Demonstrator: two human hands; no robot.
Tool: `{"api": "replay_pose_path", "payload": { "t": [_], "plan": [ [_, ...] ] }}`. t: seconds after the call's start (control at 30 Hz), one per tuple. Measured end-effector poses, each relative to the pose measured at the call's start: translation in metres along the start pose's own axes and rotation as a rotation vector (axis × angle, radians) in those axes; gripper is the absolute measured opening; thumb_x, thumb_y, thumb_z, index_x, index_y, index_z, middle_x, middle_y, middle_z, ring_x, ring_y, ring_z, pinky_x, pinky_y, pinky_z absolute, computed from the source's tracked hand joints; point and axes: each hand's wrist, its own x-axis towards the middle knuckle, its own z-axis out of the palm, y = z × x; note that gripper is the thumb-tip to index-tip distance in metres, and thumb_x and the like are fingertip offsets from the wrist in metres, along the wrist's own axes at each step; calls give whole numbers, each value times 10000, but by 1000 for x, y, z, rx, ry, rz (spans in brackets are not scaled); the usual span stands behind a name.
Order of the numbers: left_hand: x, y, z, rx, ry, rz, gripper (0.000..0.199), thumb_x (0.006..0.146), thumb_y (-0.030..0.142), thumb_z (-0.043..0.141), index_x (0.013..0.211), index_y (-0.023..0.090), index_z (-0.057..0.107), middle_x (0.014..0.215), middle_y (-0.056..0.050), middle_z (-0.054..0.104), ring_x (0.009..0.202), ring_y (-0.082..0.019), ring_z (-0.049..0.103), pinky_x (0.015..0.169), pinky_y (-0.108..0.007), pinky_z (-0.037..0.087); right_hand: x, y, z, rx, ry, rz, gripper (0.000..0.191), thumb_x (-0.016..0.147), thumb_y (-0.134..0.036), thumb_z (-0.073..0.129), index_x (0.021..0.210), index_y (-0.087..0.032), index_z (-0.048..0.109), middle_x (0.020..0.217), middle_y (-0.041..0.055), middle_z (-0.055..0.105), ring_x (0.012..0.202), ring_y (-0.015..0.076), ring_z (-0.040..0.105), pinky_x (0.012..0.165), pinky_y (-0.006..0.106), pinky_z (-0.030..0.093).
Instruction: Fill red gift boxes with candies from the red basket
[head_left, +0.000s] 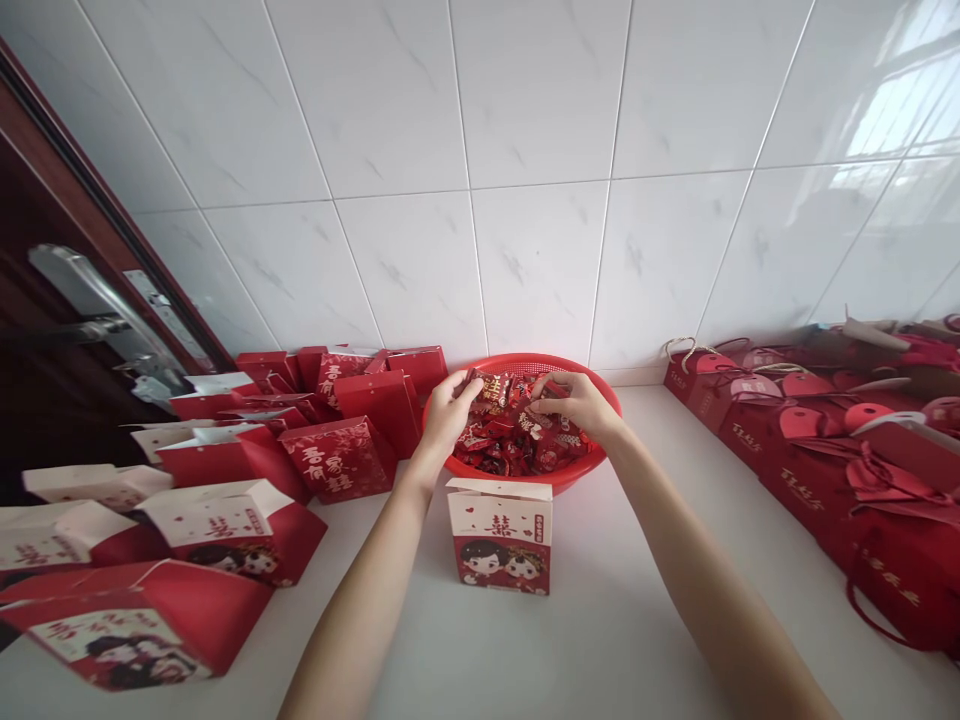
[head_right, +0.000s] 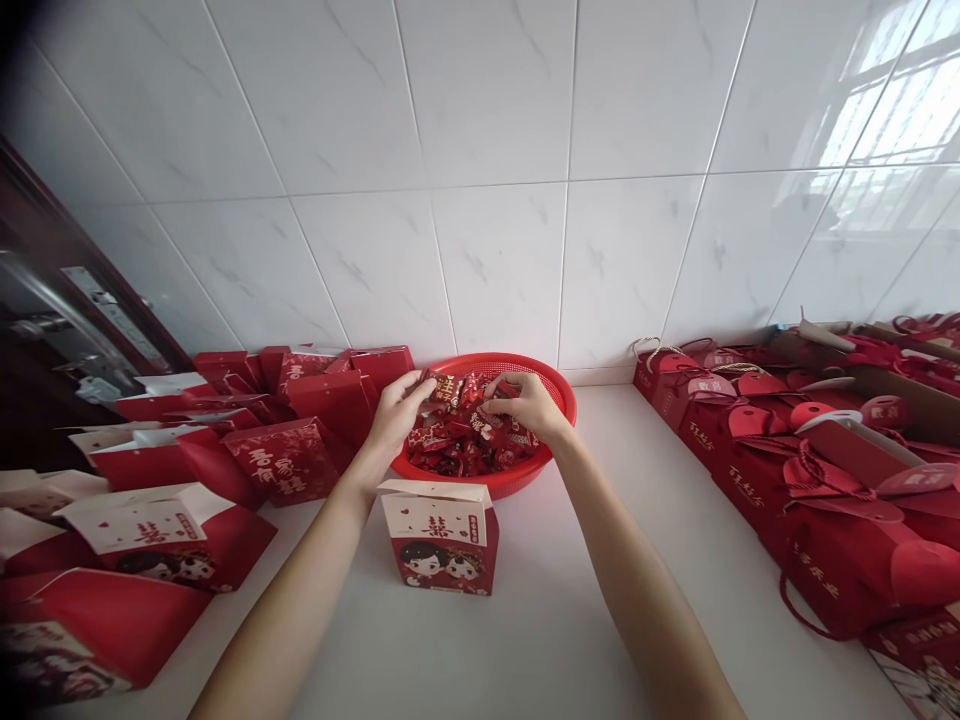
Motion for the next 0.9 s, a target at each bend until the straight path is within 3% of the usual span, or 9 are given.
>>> {"api": "replay_pose_path", "payload": {
  "t": [0.17, 0.3, 0.47, 0.63, 0.77, 0.9],
  "plan": [
    [-2, 6, 1, -17, 0, -27, 267, 742, 412, 674, 905, 205, 715, 974, -56, 736, 920, -234, 651, 788, -310, 510, 1, 4, -1, -29, 131, -10, 243, 612, -309, 791, 764, -190, 644, 720, 2, 666, 644, 161, 612, 598, 299, 508],
    [-7, 13, 1, 75, -141, -16, 228, 766, 420, 662, 721, 197, 646, 754, -10, 654, 723, -176, 584, 678, -276, 446, 4, 8, -2, -67, 205, -49, 247, 592, -283, 772, 790, -193, 656, 855, 23, 691, 763, 189, 647, 697, 336, 537],
    [-6, 11, 0, 127, -303, -28, 256, 753, 402, 646, 622, 199, 559, 616, 35, 536, 586, -135, 486, 562, -260, 356, 6, 9, -2, -83, 248, -90, 274, 607, -307, 764, 821, -192, 638, 816, 20, 681, 755, 194, 644, 731, 358, 530],
    [-3, 4, -1, 186, -360, -5, 252, 764, 454, 683, 761, 202, 691, 752, -3, 674, 715, -185, 609, 652, -286, 452, 4, 4, 5, -75, 295, -144, 279, 635, -318, 743, 854, -201, 615, 796, 5, 672, 726, 177, 625, 725, 338, 521],
    [-2, 6, -1, 139, -374, 57, 310, 732, 446, 744, 910, 192, 744, 955, -64, 748, 903, -249, 684, 802, -343, 520, 2, 0, 15, -175, 250, -218, 204, 671, -295, 688, 837, -208, 608, 807, 17, 671, 734, 186, 616, 691, 330, 508],
    [-2, 4, 0, 64, -444, 25, 448, 705, 448, 796, 1062, 184, 734, 1023, -99, 761, 932, -276, 711, 819, -385, 562, 1, -1, 23, -256, 199, -256, 166, 681, -264, 659, 829, -212, 606, 823, 23, 686, 783, 201, 626, 722, 333, 506]
  ]
}}
